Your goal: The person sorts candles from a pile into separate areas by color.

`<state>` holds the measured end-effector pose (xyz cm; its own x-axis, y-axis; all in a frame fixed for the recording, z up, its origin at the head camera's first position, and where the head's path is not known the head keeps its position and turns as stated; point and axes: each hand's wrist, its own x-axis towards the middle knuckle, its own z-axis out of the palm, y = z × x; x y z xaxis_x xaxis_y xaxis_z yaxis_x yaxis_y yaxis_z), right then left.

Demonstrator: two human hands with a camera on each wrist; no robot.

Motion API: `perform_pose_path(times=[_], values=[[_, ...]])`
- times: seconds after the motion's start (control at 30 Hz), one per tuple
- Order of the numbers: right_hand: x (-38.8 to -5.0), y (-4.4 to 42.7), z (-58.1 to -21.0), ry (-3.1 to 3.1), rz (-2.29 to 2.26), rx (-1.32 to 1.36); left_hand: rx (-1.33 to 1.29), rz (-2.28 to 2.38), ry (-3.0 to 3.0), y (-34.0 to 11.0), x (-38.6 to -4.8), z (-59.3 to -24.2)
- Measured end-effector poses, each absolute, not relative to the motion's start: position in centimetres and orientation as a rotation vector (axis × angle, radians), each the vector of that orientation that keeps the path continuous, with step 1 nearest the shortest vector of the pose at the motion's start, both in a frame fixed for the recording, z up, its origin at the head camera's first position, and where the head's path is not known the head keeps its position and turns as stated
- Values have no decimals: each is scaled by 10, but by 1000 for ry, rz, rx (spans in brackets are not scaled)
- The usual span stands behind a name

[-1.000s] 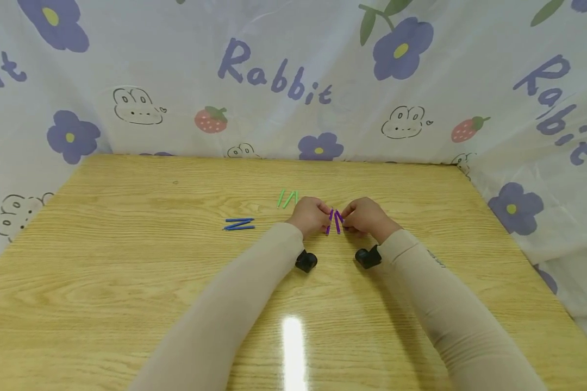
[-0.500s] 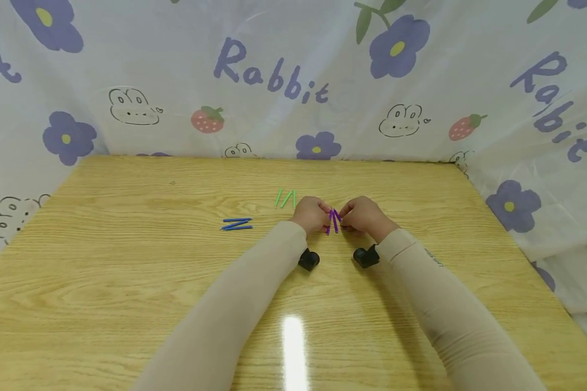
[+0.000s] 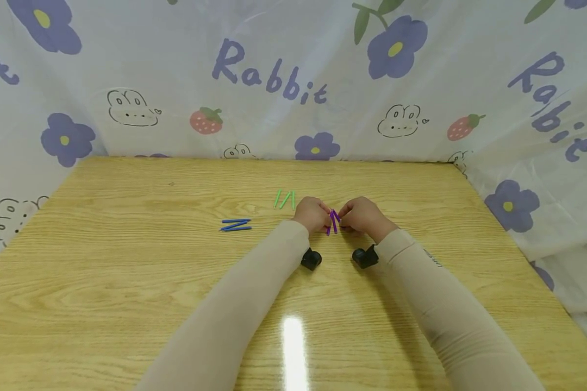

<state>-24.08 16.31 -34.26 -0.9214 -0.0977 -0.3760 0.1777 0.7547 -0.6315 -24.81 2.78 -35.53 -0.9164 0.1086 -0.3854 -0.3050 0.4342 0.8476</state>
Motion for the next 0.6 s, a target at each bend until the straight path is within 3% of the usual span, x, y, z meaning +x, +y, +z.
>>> perform_pose_path(times=[0.6], values=[[-243,164,-346,2556,-966,73,-56,1530,2274,18,-242,-353]])
